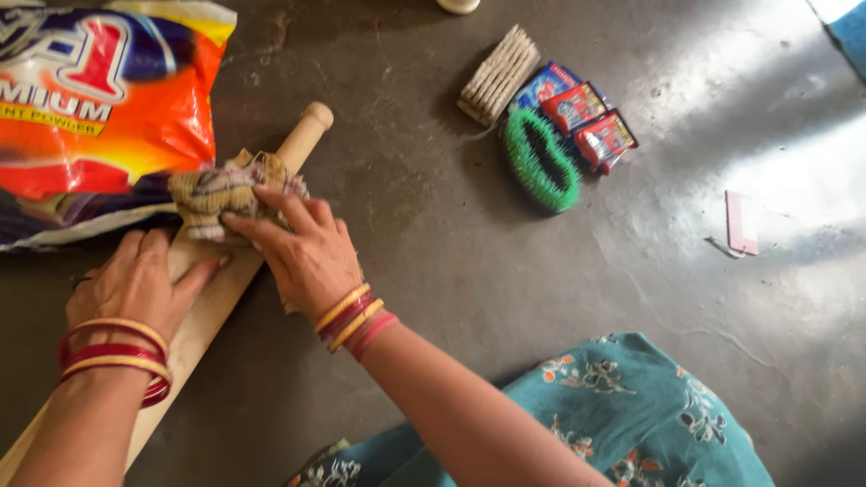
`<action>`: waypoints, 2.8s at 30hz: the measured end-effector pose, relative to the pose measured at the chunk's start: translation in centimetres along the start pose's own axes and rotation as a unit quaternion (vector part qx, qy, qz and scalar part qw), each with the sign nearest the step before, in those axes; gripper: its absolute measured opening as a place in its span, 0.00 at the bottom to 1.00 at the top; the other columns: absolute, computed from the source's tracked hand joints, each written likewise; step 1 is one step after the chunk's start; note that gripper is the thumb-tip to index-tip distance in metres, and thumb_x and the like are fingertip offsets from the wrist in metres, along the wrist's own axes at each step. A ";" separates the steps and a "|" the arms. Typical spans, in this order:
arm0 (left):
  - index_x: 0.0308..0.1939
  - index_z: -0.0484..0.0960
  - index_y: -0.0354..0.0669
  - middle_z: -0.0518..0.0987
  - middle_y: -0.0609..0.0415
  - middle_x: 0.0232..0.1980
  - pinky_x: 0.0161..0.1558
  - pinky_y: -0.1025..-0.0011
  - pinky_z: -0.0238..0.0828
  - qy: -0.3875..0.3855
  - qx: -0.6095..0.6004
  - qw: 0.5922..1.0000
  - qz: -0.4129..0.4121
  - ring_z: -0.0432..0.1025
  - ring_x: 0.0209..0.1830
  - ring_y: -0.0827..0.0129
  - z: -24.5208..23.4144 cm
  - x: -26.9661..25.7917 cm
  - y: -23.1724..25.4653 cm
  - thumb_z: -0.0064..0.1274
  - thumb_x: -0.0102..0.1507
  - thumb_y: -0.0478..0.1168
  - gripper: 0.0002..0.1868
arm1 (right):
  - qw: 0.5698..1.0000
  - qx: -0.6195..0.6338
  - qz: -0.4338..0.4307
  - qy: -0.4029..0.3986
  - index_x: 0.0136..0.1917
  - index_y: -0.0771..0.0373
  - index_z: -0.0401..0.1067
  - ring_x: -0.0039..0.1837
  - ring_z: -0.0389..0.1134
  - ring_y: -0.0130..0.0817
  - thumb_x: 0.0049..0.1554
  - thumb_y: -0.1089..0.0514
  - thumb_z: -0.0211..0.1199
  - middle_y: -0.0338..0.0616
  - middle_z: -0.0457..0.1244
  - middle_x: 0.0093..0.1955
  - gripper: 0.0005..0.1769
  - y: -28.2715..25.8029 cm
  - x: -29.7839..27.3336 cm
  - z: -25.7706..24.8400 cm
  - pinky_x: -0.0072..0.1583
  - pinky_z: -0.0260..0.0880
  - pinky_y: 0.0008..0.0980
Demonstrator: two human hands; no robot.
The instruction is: The person scrubs a wooden cricket bat with a cloth, moving it along the surface and flipping it to clean different sides. They also briefly handle a metal bowl and a detergent bag during the process.
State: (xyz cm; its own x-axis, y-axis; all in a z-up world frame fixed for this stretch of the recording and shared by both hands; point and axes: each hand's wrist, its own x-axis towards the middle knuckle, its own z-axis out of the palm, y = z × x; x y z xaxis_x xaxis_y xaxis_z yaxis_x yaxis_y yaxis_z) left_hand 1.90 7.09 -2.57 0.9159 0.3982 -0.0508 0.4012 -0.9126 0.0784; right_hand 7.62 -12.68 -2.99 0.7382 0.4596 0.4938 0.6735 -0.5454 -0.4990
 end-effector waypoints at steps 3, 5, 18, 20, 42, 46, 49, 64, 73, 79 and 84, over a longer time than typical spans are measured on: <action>0.64 0.75 0.48 0.78 0.46 0.60 0.51 0.48 0.74 0.040 -0.013 0.999 0.031 0.76 0.56 0.47 0.4 -0.4 0.4 0.52 0.62 0.68 0.37 | 1.000 0.016 0.006 0.005 0.67 0.40 0.73 0.64 0.62 0.44 0.62 0.57 0.59 0.38 0.61 0.71 0.22 -0.6 -0.2 -0.1 0.65 0.67 0.41; 0.75 0.67 0.54 0.76 0.48 0.63 0.53 0.50 0.73 -0.029 0.002 0.999 0.019 0.75 0.57 0.48 0.2 -0.4 1.4 0.52 0.61 0.71 0.44 | 1.000 0.013 0.007 0.018 0.67 0.41 0.73 0.64 0.62 0.45 0.62 0.56 0.60 0.39 0.61 0.70 0.21 -0.5 -0.3 -0.7 0.64 0.67 0.41; 0.78 0.54 0.39 0.63 0.44 0.72 0.69 0.48 0.50 0.110 -0.048 0.985 0.122 0.56 0.74 0.52 2.7 -2.4 5.9 0.62 0.40 0.73 0.71 | 0.993 -0.107 0.047 0.032 0.57 0.44 0.75 0.63 0.61 0.42 0.56 0.51 0.63 0.39 0.61 0.63 0.15 -0.3 0.1 -1.3 0.57 0.59 0.46; 0.78 0.53 0.42 0.62 0.46 0.73 0.70 0.48 0.48 0.097 -0.050 0.988 0.106 0.55 0.75 0.54 3.2 -2.5 5.9 0.61 0.47 0.71 0.65 | 0.993 -0.106 0.042 0.031 0.56 0.44 0.74 0.64 0.61 0.42 0.57 0.49 0.64 0.38 0.61 0.62 0.13 0.0 0.2 -1.1 0.58 0.58 0.46; 0.76 0.56 0.43 0.64 0.49 0.75 0.69 0.50 0.54 0.140 -0.086 0.976 0.144 0.60 0.74 0.57 3.2 -2.0 5.3 0.55 0.55 0.68 0.54 | 0.988 0.014 -0.082 0.127 0.71 0.50 0.68 0.72 0.62 0.47 0.57 0.65 0.62 0.40 0.61 0.71 0.29 4.5 3.4 -1.0 0.73 0.64 0.43; 0.73 0.60 0.48 0.65 0.47 0.73 0.66 0.51 0.54 0.072 -0.037 0.993 0.085 0.60 0.72 0.54 3.0 -1.7 5.5 0.60 0.51 0.70 0.54 | 0.991 -0.040 -0.127 0.008 0.64 0.45 0.73 0.64 0.64 0.50 0.49 0.60 0.66 0.43 0.62 0.68 0.28 3.1 0.1 -1.0 0.60 0.62 0.48; 0.76 0.59 0.48 0.67 0.51 0.71 0.63 0.50 0.58 0.063 -0.086 0.991 0.077 0.63 0.69 0.55 2.2 -1.6 6.1 0.62 0.49 0.67 0.57 | 0.996 -0.071 -0.048 0.014 0.64 0.45 0.74 0.60 0.64 0.49 0.53 0.63 0.66 0.41 0.63 0.68 0.26 7.7 2.7 -2.7 0.58 0.66 0.44; 0.72 0.61 0.43 0.61 0.46 0.75 0.70 0.47 0.45 0.121 -0.060 0.986 0.099 0.52 0.78 0.59 2.9 -0.7 6.9 0.65 0.44 0.70 0.60 | 0.995 -0.065 -0.054 -0.053 0.70 0.44 0.71 0.63 0.63 0.46 0.47 0.60 0.64 0.41 0.63 0.67 0.36 4.5 3.0 -1.9 0.57 0.60 0.47; 0.76 0.53 0.43 0.56 0.50 0.79 0.73 0.51 0.42 0.043 -0.078 0.993 0.071 0.50 0.79 0.62 2.3 0.7 7.0 0.65 0.46 0.66 0.63 | 0.997 -0.010 -0.070 0.017 0.66 0.47 0.72 0.65 0.62 0.49 0.51 0.60 0.64 0.46 0.62 0.64 0.29 2.9 3.8 -0.4 0.63 0.63 0.47; 0.76 0.52 0.43 0.56 0.49 0.78 0.71 0.50 0.42 0.061 -0.096 0.991 0.072 0.51 0.77 0.60 2.0 0.4 7.3 0.64 0.47 0.67 0.62 | 0.992 -0.050 -0.118 0.021 0.65 0.51 0.73 0.63 0.65 0.50 0.53 0.64 0.64 0.48 0.64 0.64 0.27 7.5 6.4 -1.9 0.62 0.64 0.46; 0.78 0.48 0.45 0.54 0.51 0.80 0.70 0.49 0.45 -0.023 -0.092 0.995 0.033 0.56 0.74 0.62 1.1 1.2 7.3 0.62 0.50 0.68 0.63 | 0.993 -0.029 -0.027 0.114 0.67 0.54 0.74 0.61 0.62 0.54 0.53 0.70 0.64 0.52 0.63 0.63 0.29 8.1 9.0 -2.0 0.64 0.63 0.46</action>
State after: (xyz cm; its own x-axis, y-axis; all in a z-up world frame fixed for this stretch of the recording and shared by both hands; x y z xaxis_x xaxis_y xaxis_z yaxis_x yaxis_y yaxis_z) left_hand 5.93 0.79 -3.14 0.9406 0.3286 -0.0851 0.3393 -0.9026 0.2648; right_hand 19.57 -14.36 -1.16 0.6680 0.3231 0.6704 0.7040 -0.5665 -0.4285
